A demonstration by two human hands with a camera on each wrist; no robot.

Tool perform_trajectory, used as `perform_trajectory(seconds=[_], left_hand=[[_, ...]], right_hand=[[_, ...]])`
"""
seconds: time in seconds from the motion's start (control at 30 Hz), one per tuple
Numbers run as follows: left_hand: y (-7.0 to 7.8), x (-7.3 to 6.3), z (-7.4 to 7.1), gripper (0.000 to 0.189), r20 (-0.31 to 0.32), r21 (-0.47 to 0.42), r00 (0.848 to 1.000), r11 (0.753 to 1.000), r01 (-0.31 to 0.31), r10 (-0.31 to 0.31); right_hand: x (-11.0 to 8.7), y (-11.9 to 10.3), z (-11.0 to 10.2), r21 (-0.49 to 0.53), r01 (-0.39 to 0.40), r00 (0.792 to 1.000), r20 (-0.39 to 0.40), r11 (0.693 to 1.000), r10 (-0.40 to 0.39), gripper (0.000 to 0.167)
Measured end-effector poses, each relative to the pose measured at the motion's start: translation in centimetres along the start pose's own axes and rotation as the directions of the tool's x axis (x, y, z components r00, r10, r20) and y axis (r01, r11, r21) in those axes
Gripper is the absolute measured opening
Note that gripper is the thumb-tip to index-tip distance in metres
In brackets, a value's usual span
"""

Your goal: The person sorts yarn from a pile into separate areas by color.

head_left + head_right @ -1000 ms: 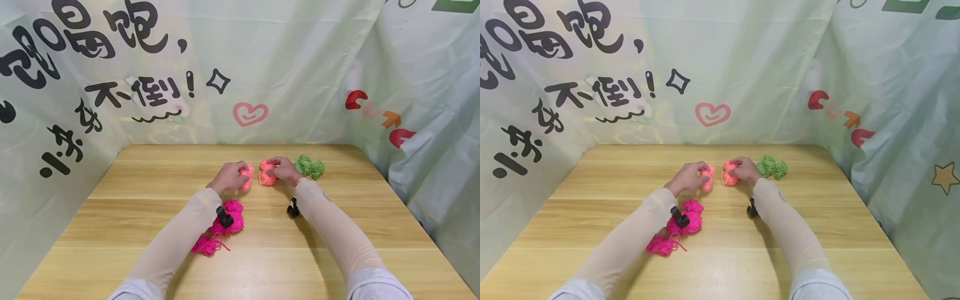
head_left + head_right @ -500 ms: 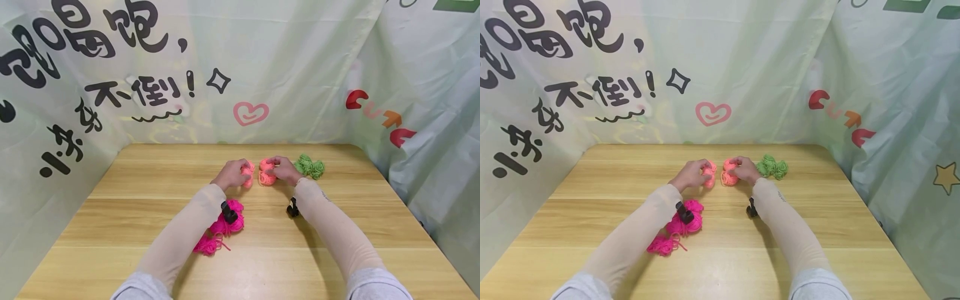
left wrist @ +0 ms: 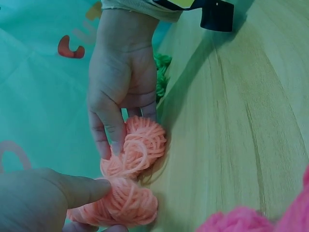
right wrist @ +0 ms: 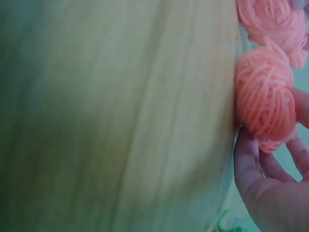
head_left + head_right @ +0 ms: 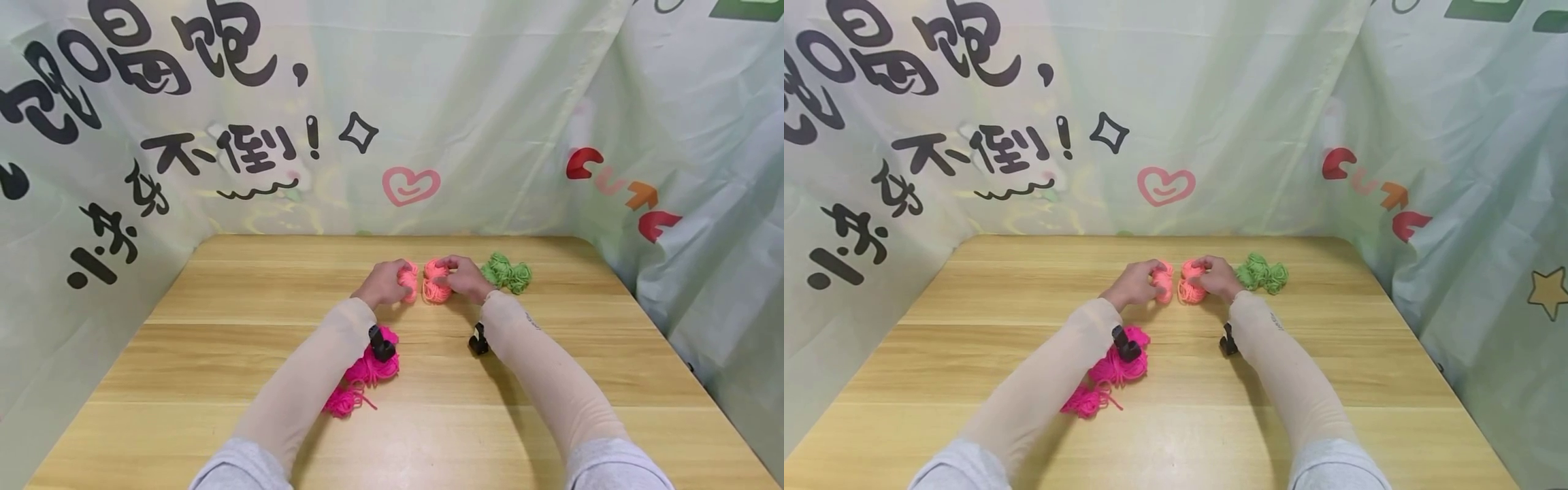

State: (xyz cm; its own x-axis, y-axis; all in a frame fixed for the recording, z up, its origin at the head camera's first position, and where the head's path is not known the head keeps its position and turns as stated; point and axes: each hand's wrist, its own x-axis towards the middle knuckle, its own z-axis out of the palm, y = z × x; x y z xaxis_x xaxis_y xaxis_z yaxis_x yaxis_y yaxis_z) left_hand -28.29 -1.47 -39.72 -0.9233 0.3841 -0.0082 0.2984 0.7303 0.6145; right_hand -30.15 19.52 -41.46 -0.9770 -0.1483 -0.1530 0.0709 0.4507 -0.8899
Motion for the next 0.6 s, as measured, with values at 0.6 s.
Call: perform_trajectory(seconds=[0.6], left_hand=[[0.48, 0.42, 0.86, 0.05, -0.021, -0.02, 1.0, 1.0, 0.012, -0.012]], right_hand=[[0.29, 0.13, 0.01, -0.037, 0.002, 1.0, -0.008, 0.999, -0.003, 0.04]])
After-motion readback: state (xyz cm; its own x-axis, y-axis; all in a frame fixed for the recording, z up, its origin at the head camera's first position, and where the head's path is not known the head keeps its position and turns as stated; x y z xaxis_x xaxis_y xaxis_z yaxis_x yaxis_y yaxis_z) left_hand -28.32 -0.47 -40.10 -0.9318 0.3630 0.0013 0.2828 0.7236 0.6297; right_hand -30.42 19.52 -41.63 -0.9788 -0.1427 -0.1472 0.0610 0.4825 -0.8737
